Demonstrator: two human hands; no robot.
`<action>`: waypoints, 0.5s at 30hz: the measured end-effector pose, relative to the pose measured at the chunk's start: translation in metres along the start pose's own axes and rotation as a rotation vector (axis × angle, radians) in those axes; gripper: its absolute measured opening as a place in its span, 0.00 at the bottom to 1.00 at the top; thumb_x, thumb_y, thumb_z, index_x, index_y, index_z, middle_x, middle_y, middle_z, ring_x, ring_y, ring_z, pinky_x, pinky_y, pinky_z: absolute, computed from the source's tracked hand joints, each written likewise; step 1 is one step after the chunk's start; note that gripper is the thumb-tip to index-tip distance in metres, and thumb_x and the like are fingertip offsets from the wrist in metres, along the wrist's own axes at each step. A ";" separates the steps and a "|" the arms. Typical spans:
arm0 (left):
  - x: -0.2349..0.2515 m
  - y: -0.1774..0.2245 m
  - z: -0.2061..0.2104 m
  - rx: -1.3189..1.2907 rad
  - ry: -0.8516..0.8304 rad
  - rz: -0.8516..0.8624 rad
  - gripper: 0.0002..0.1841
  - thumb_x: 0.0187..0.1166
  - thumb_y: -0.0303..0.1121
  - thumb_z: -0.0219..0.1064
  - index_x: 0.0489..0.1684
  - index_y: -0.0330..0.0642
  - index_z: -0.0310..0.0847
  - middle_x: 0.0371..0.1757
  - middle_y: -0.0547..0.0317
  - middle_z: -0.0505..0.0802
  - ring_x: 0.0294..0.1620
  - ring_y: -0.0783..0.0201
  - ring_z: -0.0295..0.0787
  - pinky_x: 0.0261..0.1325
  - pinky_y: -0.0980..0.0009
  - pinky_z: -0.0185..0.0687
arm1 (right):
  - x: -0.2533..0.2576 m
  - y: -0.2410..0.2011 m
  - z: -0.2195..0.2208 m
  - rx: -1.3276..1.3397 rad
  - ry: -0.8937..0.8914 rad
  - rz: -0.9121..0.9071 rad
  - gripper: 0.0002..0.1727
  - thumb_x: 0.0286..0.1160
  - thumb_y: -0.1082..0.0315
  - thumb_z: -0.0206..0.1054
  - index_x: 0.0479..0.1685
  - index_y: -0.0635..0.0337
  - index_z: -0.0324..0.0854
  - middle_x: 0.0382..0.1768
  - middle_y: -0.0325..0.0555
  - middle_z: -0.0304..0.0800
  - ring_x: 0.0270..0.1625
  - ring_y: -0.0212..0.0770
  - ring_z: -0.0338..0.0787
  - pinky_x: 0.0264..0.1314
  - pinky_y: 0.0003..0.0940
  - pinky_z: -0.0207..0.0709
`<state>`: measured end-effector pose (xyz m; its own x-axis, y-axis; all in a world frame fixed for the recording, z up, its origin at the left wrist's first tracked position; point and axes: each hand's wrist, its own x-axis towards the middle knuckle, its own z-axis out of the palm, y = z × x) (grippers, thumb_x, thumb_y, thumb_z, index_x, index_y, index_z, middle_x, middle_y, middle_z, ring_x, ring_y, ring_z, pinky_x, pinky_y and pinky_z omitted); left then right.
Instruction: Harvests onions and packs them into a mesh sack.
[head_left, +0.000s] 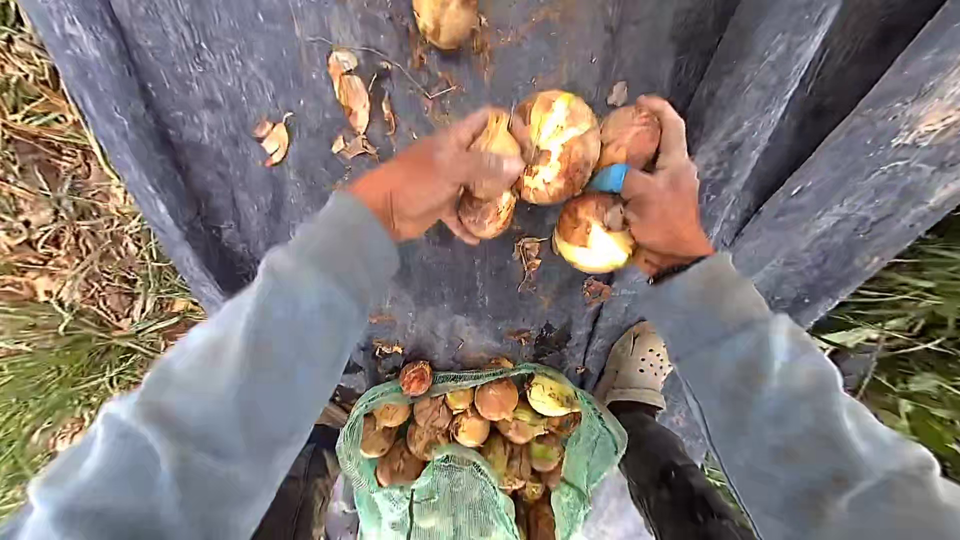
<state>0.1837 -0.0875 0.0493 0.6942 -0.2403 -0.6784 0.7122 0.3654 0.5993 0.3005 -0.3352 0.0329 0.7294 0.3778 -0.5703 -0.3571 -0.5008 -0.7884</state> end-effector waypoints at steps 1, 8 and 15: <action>-0.041 -0.025 0.019 -0.082 0.021 -0.043 0.29 0.78 0.43 0.67 0.80 0.60 0.65 0.61 0.49 0.89 0.50 0.48 0.93 0.38 0.50 0.94 | -0.045 0.002 0.005 0.012 -0.063 0.064 0.50 0.60 0.68 0.72 0.91 0.35 0.56 0.65 0.40 0.87 0.52 0.35 0.93 0.46 0.40 0.93; -0.274 -0.175 0.148 0.283 0.071 -0.546 0.19 0.80 0.40 0.70 0.64 0.38 0.87 0.74 0.44 0.85 0.77 0.50 0.80 0.82 0.51 0.73 | -0.287 0.021 0.007 -0.850 -0.775 0.453 0.35 0.67 0.57 0.75 0.81 0.42 0.78 0.77 0.56 0.80 0.77 0.60 0.81 0.75 0.65 0.77; -0.179 -0.219 0.116 0.701 0.594 -0.739 0.37 0.78 0.52 0.72 0.85 0.46 0.69 0.83 0.41 0.76 0.84 0.37 0.69 0.78 0.29 0.65 | -0.308 0.044 0.032 -1.233 -0.581 0.718 0.56 0.66 0.65 0.77 0.98 0.50 0.44 0.88 0.70 0.59 0.81 0.73 0.74 0.70 0.69 0.77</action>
<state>-0.0845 -0.2283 0.0888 0.0633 0.3377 -0.9391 0.9511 -0.3055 -0.0457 0.0413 -0.4483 0.1666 0.1951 -0.1223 -0.9731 0.3799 -0.9053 0.1899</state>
